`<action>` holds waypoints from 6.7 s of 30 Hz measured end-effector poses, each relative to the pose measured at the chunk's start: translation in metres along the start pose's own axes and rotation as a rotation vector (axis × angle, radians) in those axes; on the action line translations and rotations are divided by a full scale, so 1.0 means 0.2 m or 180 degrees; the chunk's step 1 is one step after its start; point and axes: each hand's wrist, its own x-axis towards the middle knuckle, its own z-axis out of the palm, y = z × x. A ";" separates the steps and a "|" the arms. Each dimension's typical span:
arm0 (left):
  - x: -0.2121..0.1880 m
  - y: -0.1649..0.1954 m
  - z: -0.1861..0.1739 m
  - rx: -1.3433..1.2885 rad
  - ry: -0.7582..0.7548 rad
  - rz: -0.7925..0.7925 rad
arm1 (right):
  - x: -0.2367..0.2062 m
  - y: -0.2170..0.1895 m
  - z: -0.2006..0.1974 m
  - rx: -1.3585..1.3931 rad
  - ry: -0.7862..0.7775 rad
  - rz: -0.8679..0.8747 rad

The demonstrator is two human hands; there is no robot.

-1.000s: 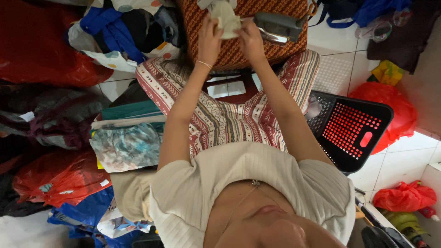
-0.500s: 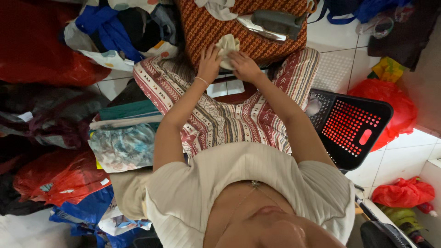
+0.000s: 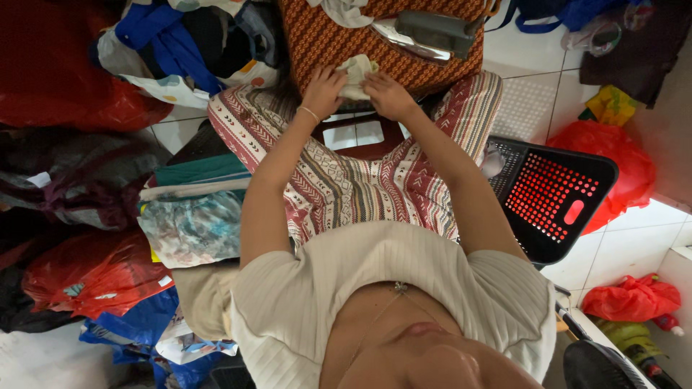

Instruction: The person irons and folds several small clothing items on a low ironing board. They handle a brown garment, a pink item, a patterned piece, a yellow item, a red item, and a white item, ironing each one and then folding it before moving to the next.

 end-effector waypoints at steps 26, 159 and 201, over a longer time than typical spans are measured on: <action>0.20 0.23 0.00 -0.1703 0.0560 -0.3280 | 0.26 0.22 -0.32 -0.0137 0.1875 0.0917; 0.33 0.13 0.18 -0.4458 0.1930 -0.1655 | 0.33 0.88 -0.74 0.5182 0.2757 0.1515; 0.13 0.11 0.23 -0.2803 0.0194 -0.2258 | 0.78 0.57 -0.53 0.1040 0.0958 0.1440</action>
